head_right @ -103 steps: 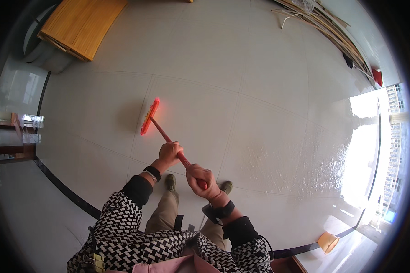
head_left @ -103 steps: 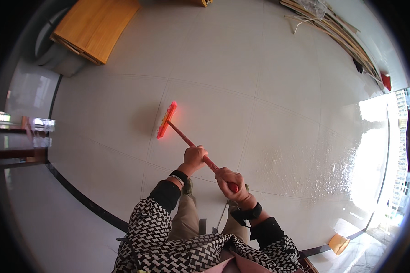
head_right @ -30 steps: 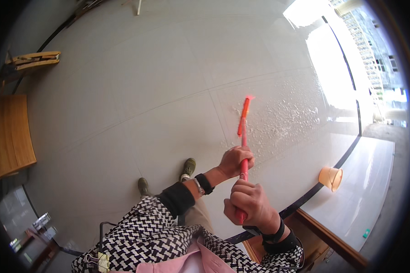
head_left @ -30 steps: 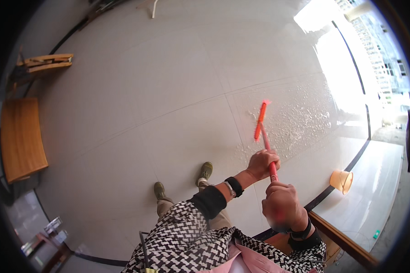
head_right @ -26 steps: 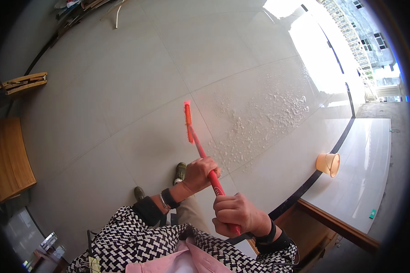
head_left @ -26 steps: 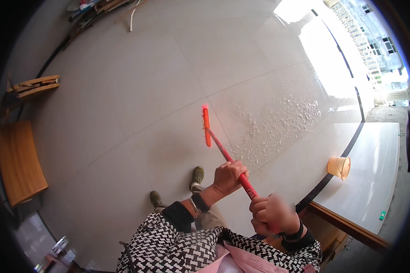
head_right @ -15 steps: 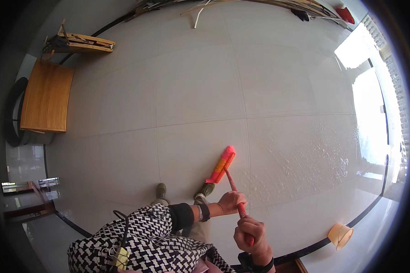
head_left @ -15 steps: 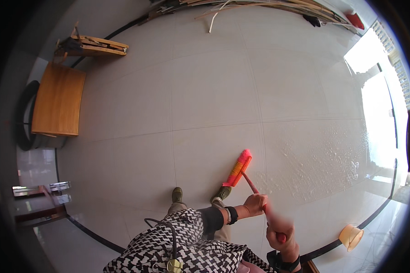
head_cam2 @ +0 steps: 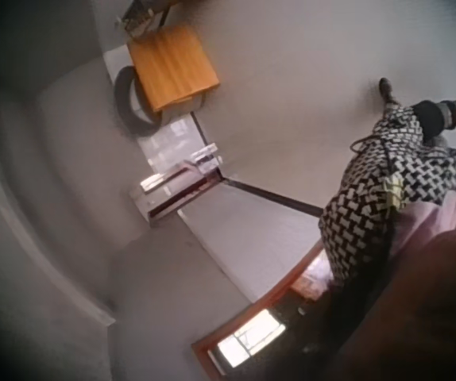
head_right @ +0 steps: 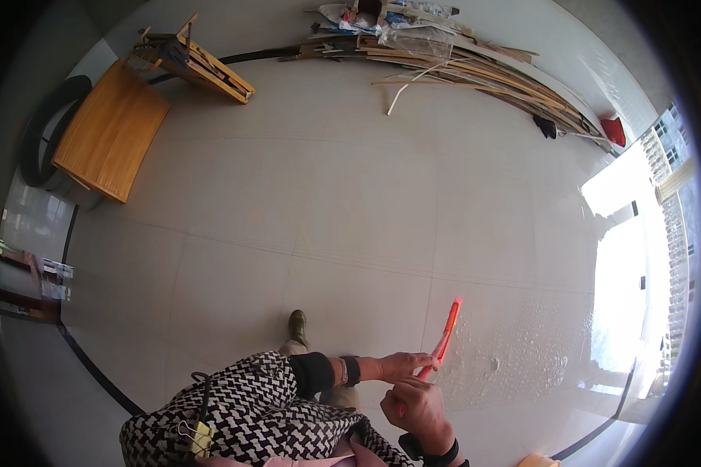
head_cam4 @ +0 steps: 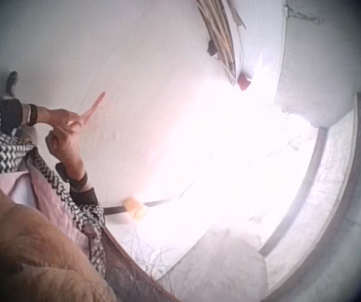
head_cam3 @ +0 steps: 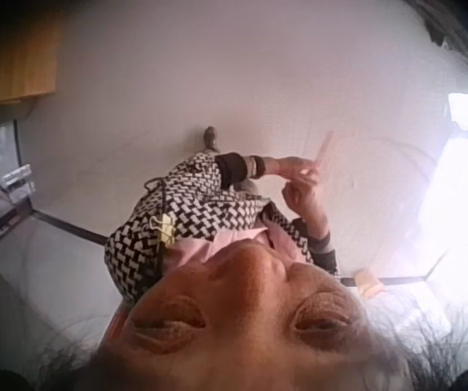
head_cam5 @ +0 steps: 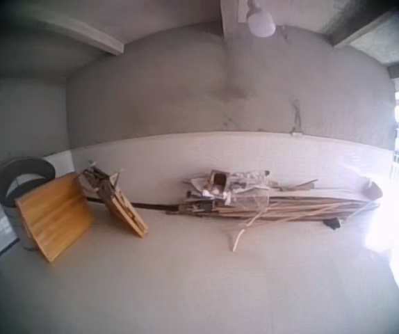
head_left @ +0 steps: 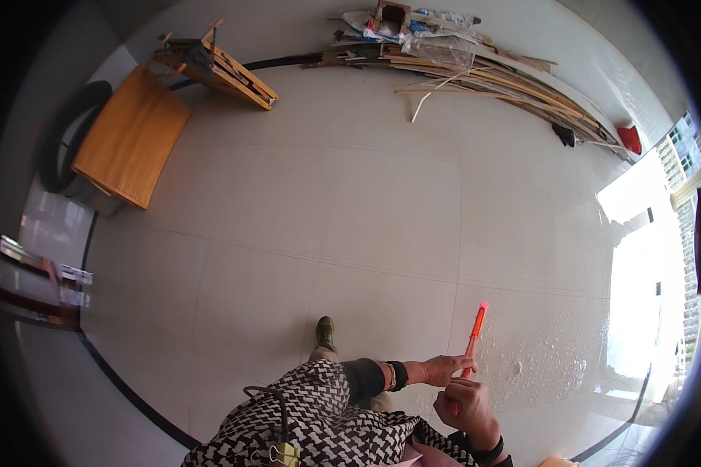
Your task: The person sweeps a tiled floor using a red broom, moving debris toward a central area. The person works around stacked wooden planks and a bucket, then sweeps along a black border and near a staircase railing.
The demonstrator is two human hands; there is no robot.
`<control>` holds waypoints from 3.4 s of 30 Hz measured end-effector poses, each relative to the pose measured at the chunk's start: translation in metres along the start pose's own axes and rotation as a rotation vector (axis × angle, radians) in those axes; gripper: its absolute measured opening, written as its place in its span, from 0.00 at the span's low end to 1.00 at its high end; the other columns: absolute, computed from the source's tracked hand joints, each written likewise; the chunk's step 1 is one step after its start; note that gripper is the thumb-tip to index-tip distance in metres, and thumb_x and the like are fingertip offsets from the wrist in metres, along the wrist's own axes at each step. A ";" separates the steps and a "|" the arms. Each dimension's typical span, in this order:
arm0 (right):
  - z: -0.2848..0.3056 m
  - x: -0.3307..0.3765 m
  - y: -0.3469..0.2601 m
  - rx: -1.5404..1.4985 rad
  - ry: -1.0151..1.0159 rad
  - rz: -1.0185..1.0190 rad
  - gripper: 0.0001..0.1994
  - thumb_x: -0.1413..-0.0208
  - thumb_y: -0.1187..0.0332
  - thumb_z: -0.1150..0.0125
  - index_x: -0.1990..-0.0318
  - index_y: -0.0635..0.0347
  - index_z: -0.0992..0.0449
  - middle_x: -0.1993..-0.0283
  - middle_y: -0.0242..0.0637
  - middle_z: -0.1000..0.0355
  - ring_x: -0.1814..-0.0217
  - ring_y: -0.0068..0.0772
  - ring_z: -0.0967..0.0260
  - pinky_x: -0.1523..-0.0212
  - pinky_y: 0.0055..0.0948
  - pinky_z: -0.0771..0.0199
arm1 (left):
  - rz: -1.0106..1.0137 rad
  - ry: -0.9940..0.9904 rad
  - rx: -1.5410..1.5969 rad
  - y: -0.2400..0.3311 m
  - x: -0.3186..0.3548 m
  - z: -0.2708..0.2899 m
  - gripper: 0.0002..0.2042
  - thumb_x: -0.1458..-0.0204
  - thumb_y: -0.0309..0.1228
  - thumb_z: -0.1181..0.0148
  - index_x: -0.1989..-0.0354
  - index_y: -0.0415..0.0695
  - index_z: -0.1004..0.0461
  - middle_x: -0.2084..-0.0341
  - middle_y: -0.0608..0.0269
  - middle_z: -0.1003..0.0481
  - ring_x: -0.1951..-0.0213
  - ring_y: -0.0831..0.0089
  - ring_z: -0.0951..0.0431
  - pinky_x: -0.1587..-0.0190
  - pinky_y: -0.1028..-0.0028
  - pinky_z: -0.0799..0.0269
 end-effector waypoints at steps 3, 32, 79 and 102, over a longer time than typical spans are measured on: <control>0.004 -0.038 -0.018 -0.115 -0.063 0.036 0.10 0.60 0.81 0.39 0.84 0.60 0.34 0.82 0.41 0.32 0.80 0.43 0.30 0.77 0.33 0.29 | 0.042 0.079 -0.223 0.009 0.062 0.080 0.25 0.46 0.31 0.38 0.40 0.49 0.37 0.50 0.54 0.27 0.51 0.58 0.23 0.46 0.62 0.27; -0.230 -0.485 0.066 -0.737 -0.092 0.370 0.05 0.51 0.83 0.42 0.73 0.64 0.31 0.71 0.41 0.33 0.66 0.46 0.32 0.64 0.36 0.29 | 0.839 0.959 -0.776 -0.162 0.158 0.585 0.16 0.51 0.42 0.30 0.60 0.47 0.24 0.48 0.51 0.32 0.55 0.50 0.21 0.55 0.55 0.22; 0.191 -0.765 0.259 -0.436 0.066 0.088 0.09 0.63 0.84 0.42 0.80 0.62 0.36 0.78 0.40 0.34 0.78 0.42 0.33 0.76 0.33 0.29 | 0.125 0.460 -0.565 -0.058 -0.417 0.733 0.11 0.48 0.39 0.38 0.78 0.46 0.23 0.74 0.61 0.24 0.70 0.56 0.22 0.62 0.61 0.25; 0.470 -0.734 0.506 0.113 0.519 -0.188 0.11 0.59 0.86 0.44 0.80 0.62 0.39 0.81 0.39 0.37 0.80 0.42 0.37 0.76 0.34 0.34 | -0.200 -0.151 0.060 -0.059 -0.890 0.518 0.11 0.55 0.27 0.39 0.86 0.45 0.32 0.78 0.59 0.29 0.74 0.63 0.27 0.65 0.68 0.30</control>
Point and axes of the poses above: each hand's wrist, its own x-axis away from the middle knuckle, its own z-axis out of the back of the hand, y = z × x, the point moved 6 cm from there along -x, towards the middle knuckle
